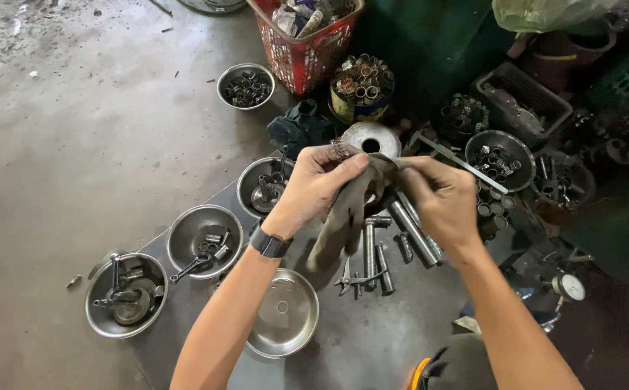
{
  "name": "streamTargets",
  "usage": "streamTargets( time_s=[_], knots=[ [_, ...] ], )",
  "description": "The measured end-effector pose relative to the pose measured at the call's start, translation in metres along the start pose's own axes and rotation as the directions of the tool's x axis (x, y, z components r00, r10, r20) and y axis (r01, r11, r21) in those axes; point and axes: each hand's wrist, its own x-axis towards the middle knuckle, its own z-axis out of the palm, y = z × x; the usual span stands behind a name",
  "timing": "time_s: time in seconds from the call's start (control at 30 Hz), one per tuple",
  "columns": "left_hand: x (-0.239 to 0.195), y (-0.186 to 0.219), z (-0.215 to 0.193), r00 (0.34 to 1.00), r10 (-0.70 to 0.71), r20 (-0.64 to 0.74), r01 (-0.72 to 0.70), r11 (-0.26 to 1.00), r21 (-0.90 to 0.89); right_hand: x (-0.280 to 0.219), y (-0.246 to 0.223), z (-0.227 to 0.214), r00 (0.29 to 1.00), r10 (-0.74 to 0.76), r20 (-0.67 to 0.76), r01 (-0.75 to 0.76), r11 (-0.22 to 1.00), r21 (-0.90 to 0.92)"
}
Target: The person handles small metal components at a workbench, picking parts from metal bowls, wiping them with a cloth, and placing them into a shallow metal dish. They move between bowls of parts, occasionally using a wrench on a part, and continue sorting and wiping pieces one at a time.
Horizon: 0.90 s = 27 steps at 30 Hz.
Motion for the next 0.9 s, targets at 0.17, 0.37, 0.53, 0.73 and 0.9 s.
streamTargets(
  time_s=[0.17,0.37,0.53,0.73,0.9],
  knots=[
    [0.002,0.001,-0.011,0.990,0.133,-0.046,-0.100,0.897,0.430,-0.002,0.043,-0.012,0.984,0.170,-0.053,-0.135,0.904,0.405],
    [-0.001,0.024,0.002,0.973,-0.181,-0.140,0.213,0.941,0.263,0.001,0.037,-0.013,0.989,0.104,-0.101,-0.052,0.905,0.423],
    [-0.001,0.017,0.000,0.999,-0.019,-0.043,0.038,0.859,0.510,-0.001,0.018,-0.009,0.990,0.006,-0.142,0.018,0.986,0.167],
    [-0.004,0.027,0.007,0.993,-0.100,0.067,0.036,0.777,0.629,-0.006,0.013,0.001,0.993,-0.025,-0.114,0.028,0.999,0.028],
    [0.003,0.000,-0.001,0.999,-0.048,-0.016,0.050,0.956,0.288,-0.001,-0.022,0.004,0.983,-0.168,-0.076,0.159,0.981,-0.115]
  ],
)
